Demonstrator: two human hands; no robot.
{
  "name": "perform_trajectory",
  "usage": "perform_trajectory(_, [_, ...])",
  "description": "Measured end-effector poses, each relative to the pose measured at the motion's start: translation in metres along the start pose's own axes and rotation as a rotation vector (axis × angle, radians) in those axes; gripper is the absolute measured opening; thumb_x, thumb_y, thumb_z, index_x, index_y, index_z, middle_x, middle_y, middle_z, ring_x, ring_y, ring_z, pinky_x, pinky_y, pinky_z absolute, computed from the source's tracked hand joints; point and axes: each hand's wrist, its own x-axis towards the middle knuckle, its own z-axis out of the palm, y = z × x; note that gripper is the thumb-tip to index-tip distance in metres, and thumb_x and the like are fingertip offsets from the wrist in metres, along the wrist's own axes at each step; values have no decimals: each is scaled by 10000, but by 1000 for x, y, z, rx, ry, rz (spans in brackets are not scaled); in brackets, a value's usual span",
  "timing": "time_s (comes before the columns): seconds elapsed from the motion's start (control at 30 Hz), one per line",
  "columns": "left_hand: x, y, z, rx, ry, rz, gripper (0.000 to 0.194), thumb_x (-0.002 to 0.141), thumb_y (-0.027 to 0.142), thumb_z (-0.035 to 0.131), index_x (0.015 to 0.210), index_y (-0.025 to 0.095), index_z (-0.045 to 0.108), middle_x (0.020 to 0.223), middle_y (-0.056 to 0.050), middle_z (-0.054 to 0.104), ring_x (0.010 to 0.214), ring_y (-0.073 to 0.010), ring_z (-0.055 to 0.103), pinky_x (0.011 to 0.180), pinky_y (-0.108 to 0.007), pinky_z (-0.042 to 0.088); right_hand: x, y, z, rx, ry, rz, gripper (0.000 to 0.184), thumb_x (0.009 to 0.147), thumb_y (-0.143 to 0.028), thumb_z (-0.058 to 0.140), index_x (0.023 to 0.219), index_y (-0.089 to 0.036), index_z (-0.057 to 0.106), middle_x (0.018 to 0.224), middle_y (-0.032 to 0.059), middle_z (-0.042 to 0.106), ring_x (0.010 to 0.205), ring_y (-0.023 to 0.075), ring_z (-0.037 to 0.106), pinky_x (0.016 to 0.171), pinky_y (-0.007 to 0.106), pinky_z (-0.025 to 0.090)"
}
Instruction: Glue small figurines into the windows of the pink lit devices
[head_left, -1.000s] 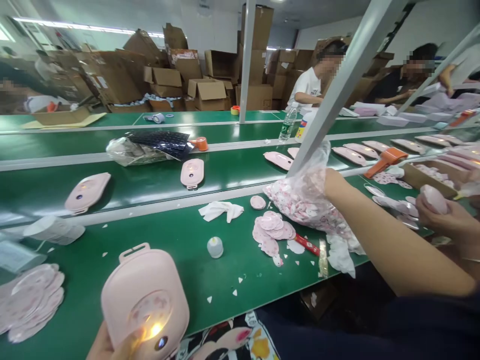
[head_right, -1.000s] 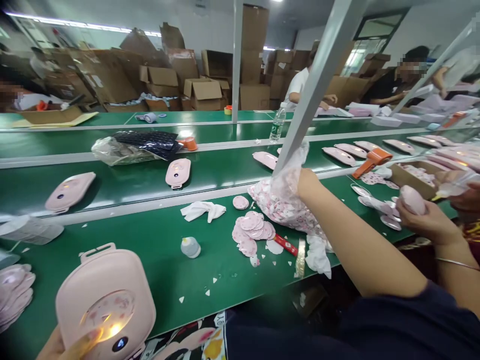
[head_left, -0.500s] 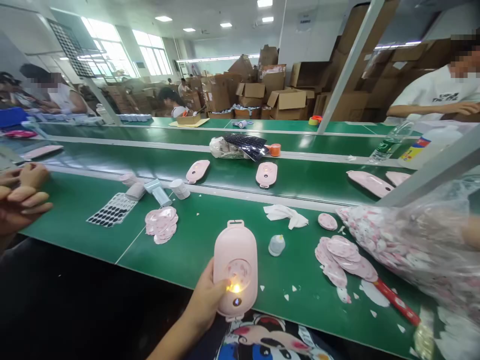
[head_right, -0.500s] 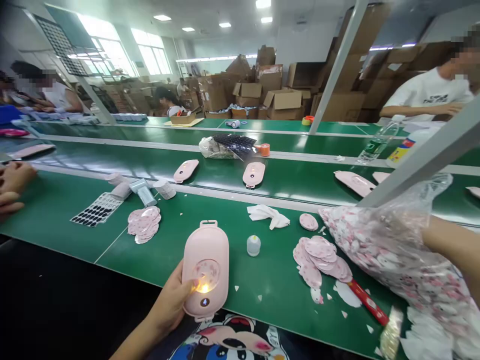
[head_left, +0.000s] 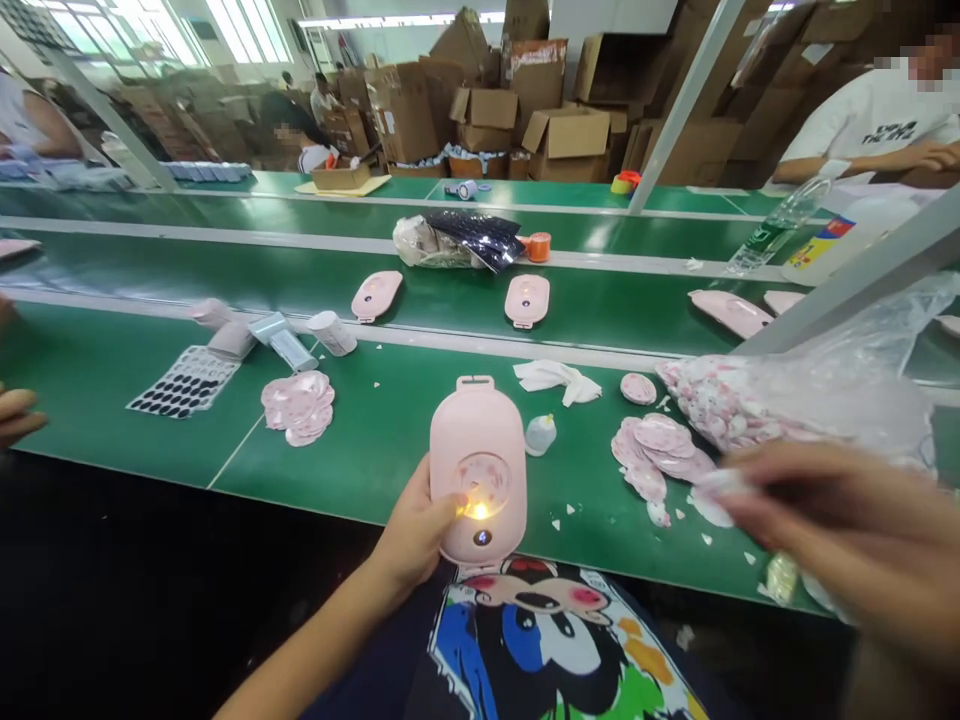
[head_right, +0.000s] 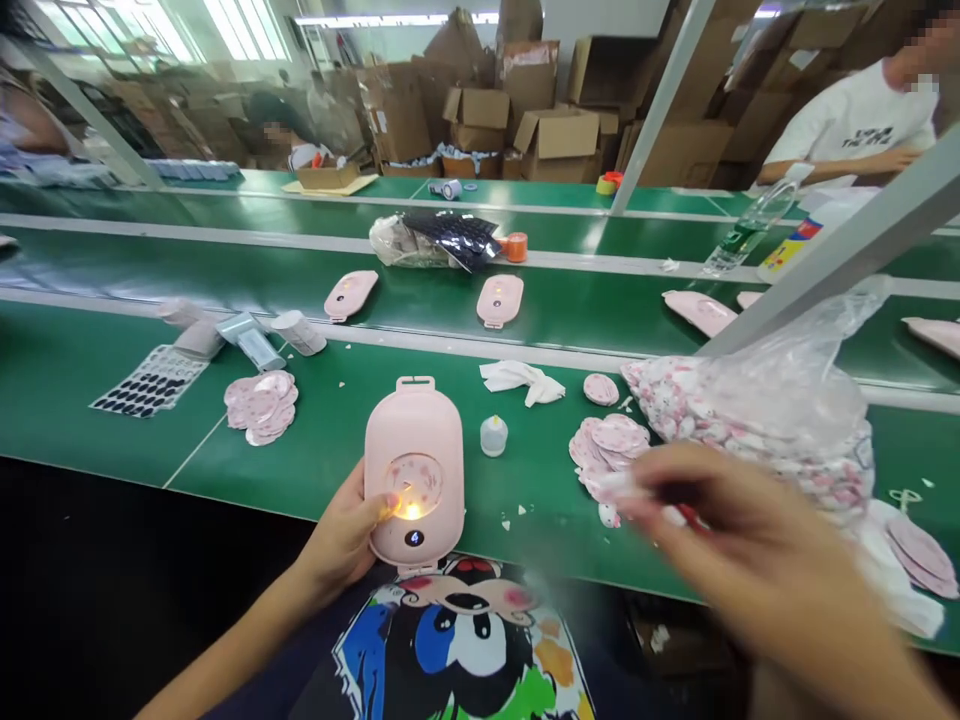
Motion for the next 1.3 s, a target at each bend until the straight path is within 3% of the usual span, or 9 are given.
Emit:
perform_trajectory(0.1, [0,-2,7,56,-92,-1,517,616,290,852,1072,175,639,1016,-102,743,894,-268,686,768,-357,553,-7,-18,46,-20,-318,-154,171,892,-171,586,960,-304,669,848,6,722,732,158,701,615,260,598])
perform_trajectory(0.2, [-5,-3,10,126,-165,7,533,684,326,823,1154,181,617,1075,-111,722,959,-279,672,821,-376,536,-6,-28,85,-5,-345,-213,236,900,-81,525,1043,-242,621,920,17,714,833,144,684,714,275,584])
perform_trajectory(0.3, [-11,-1,11,159,-203,13,530,704,343,807,1166,169,615,1097,-126,711,987,-295,666,828,-388,532,-4,-32,102,-47,-364,-208,149,905,-97,536,981,-212,594,881,21,693,822,170,644,736,333,553])
perform_trajectory(0.47, [-18,-1,8,146,-208,53,574,711,359,797,1217,177,596,1197,-146,683,1062,-324,650,878,-415,522,-3,-32,105,-141,-291,-253,147,906,-96,531,950,-196,629,945,88,658,884,228,609,736,395,523])
perform_trajectory(0.57, [-19,-1,6,120,-203,63,571,714,357,793,1215,169,594,1176,-142,688,1072,-333,647,892,-430,520,-4,-33,106,-207,-291,-295,170,905,-95,534,995,-186,647,904,87,663,812,231,603,677,399,503])
perform_trajectory(0.7, [-18,0,5,133,-229,81,562,738,360,778,1229,169,582,1187,-132,678,1108,-323,625,918,-417,503,-7,-35,107,-249,-281,-339,166,911,-145,582,1061,-178,646,972,96,693,854,247,613,715,420,499])
perform_trajectory(0.9, [-16,2,5,194,-261,44,603,720,408,792,1223,167,563,1212,-134,649,1130,-336,583,949,-453,461,-6,-37,110,-249,-220,-311,100,933,-149,588,1003,-150,660,905,84,687,826,220,606,704,391,517])
perform_trajectory(1.3, [-16,-4,1,116,-246,52,616,715,431,810,1221,186,559,1191,-110,662,1086,-300,600,904,-413,484,-6,-40,110,-193,-301,-284,136,920,-95,577,1025,-106,664,913,89,667,863,198,605,756,380,537])
